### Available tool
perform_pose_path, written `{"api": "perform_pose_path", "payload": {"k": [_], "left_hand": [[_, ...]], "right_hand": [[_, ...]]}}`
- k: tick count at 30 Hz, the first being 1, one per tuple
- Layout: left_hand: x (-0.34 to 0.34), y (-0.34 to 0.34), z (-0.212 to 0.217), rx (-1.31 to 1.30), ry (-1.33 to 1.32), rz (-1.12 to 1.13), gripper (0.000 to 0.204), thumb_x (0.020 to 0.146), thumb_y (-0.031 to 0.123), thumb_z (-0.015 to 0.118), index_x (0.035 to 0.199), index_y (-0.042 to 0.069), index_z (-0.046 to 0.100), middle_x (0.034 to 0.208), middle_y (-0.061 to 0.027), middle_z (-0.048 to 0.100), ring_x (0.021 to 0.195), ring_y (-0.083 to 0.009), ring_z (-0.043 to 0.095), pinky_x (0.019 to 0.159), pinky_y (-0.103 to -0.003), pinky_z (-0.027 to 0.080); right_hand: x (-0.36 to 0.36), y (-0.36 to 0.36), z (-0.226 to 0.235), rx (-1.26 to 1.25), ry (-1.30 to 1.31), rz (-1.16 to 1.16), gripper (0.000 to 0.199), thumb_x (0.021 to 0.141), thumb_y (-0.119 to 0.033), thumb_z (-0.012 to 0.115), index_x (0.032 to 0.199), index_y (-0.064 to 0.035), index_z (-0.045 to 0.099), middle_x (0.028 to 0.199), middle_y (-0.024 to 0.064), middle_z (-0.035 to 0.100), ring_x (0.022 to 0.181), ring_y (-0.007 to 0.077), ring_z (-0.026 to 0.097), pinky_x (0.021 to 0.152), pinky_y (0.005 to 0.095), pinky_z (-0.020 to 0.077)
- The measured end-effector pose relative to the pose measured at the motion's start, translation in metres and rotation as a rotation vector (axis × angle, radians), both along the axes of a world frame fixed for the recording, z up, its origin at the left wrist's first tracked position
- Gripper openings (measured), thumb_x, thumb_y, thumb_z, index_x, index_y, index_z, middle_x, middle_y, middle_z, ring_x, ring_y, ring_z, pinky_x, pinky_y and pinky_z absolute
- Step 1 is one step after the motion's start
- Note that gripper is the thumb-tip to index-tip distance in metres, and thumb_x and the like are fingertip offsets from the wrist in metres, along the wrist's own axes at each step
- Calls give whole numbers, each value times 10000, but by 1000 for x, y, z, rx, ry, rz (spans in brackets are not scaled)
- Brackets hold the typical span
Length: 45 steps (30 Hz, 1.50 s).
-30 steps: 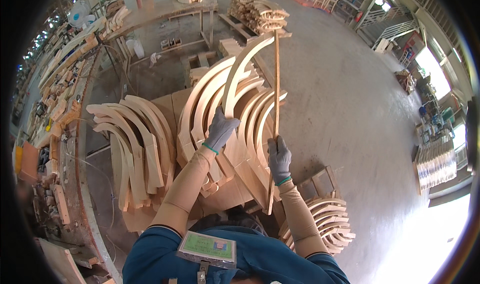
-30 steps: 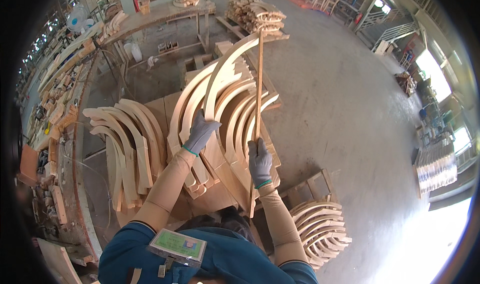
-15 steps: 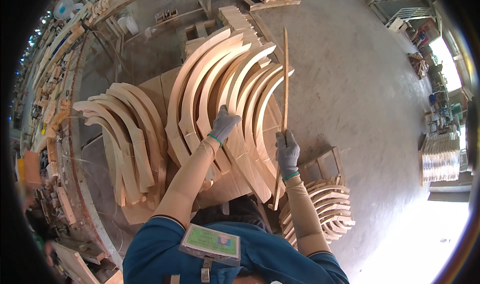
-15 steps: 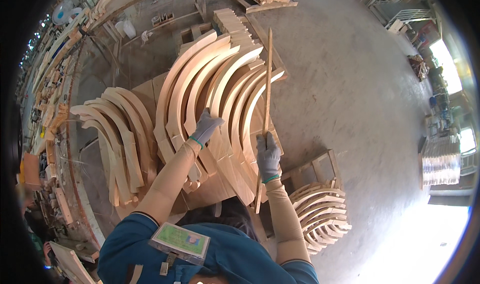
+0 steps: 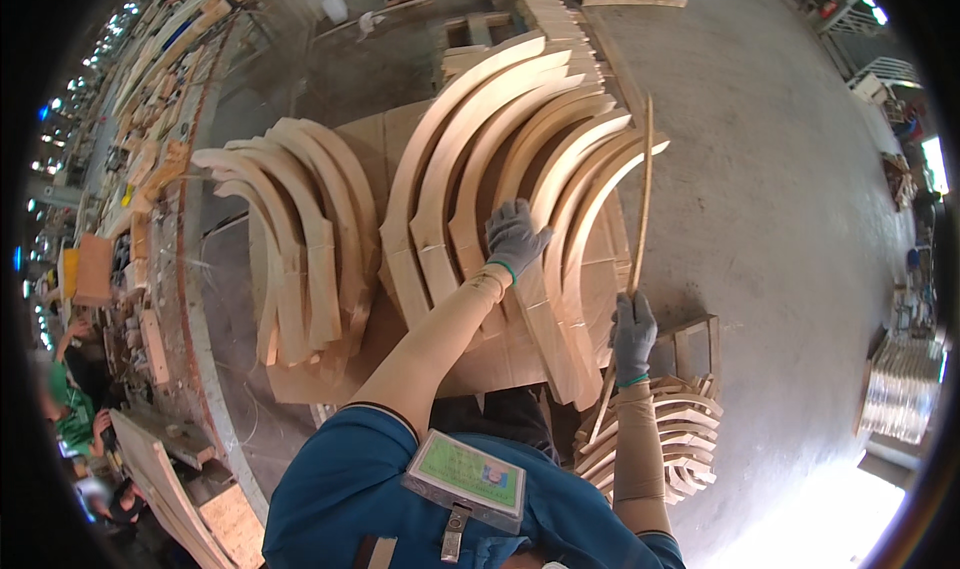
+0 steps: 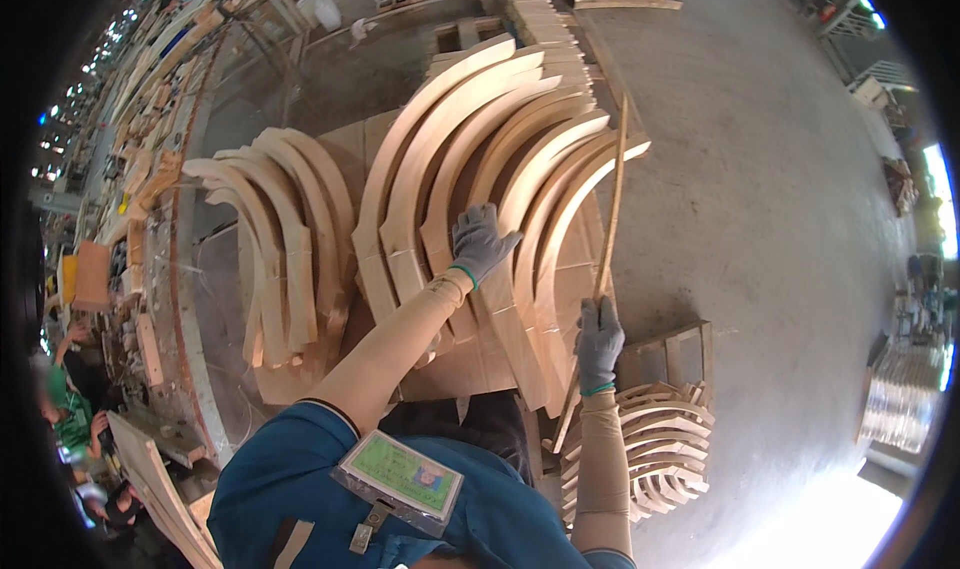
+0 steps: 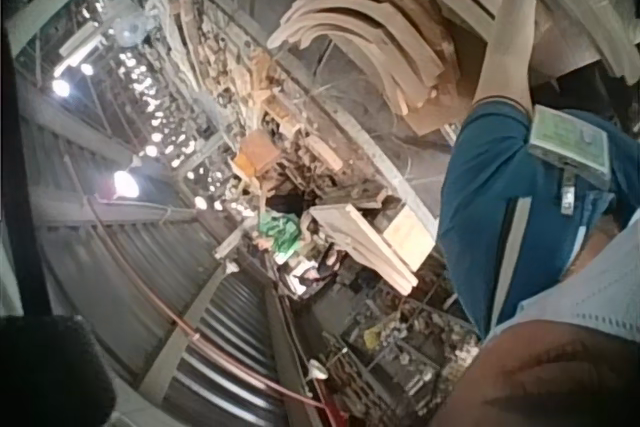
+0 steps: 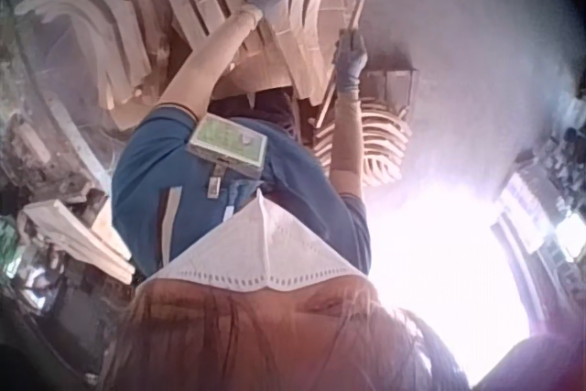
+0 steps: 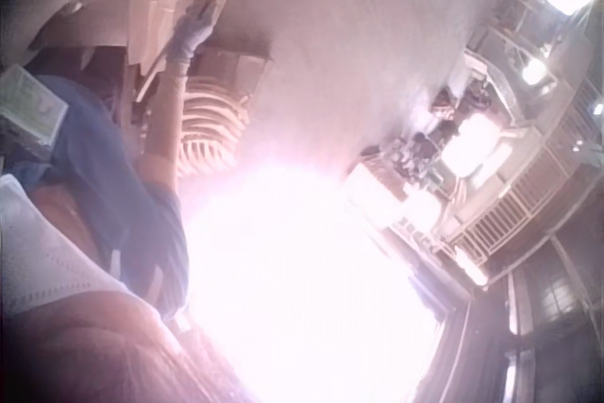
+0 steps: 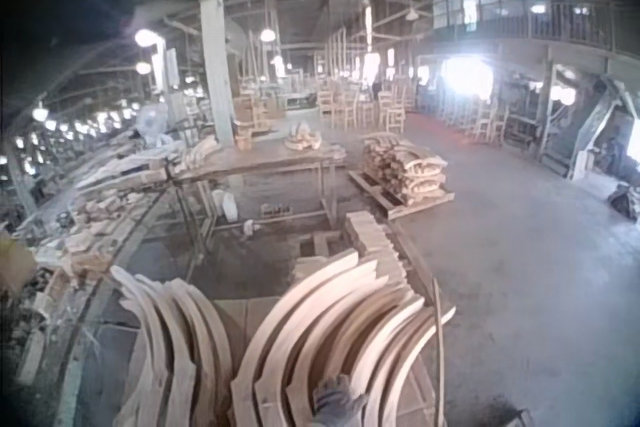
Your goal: The person repeatedly picks up curved wooden chair parts from a pile and stacks them on a wooden pallet. They handle the parts one at a time, placing them in a neat stack. The person wears gloves and uses a thin wooden stick to assist in handling the parts.
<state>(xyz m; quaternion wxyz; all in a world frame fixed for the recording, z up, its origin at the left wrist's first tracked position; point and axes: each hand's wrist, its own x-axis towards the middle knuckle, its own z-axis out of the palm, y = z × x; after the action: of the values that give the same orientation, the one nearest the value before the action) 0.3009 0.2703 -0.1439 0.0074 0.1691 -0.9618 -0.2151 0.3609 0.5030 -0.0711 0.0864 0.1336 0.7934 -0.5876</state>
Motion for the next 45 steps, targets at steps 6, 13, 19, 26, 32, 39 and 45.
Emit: {"api": "perform_pose_path", "payload": {"k": [6,13,19,26,32,39,45], "left_hand": [[18,-131,22,-434,400,240,637,803,414,603,1282,25,448,1294,-211,424,1180,-368,424,957,-509,374],[39,-215,38,204,-220,277,595,673,325,631,1107,-78,566,1100,-283,611,1028,-405,599,898,-440,465],[68,-242,94,467,-119,194,555,664,323,736,1006,-90,593,980,-215,640,909,-307,636,777,-379,503],[101,-211,157,974,10,197,300,733,205,716,886,-47,659,738,-102,637,599,-175,609,559,-299,492],[125,-183,177,1099,192,181,263,737,178,710,887,-33,663,740,-72,633,605,-165,607,550,-294,486],[140,-175,193,1119,283,138,304,708,150,729,926,-50,657,764,-81,643,615,-162,619,546,-285,487],[157,-167,214,1073,333,138,337,679,138,749,937,-53,647,780,-102,648,631,-180,629,561,-297,502]], "right_hand": [[11,-4,11,5,58,55,152,914,-199,585,855,-59,592,590,-37,464,436,28,379,381,216,316],[44,-21,22,-41,9,96,180,916,-219,589,873,-44,585,577,-11,485,406,40,415,365,235,344],[70,-45,61,-57,36,144,176,924,-217,576,875,-49,588,605,-7,507,418,33,415,365,221,337],[83,-122,153,-297,173,150,173,934,-222,557,910,-55,594,642,-12,499,441,30,405,400,201,344],[98,-154,194,-347,349,196,237,932,-270,582,939,-34,605,626,0,502,415,27,413,357,193,344],[92,-169,184,-261,472,209,241,923,-248,578,809,-36,570,602,6,507,420,39,433,362,220,347],[99,-177,173,-198,437,242,242,915,-237,580,777,-40,559,577,-8,500,439,38,444,381,228,343]]}}
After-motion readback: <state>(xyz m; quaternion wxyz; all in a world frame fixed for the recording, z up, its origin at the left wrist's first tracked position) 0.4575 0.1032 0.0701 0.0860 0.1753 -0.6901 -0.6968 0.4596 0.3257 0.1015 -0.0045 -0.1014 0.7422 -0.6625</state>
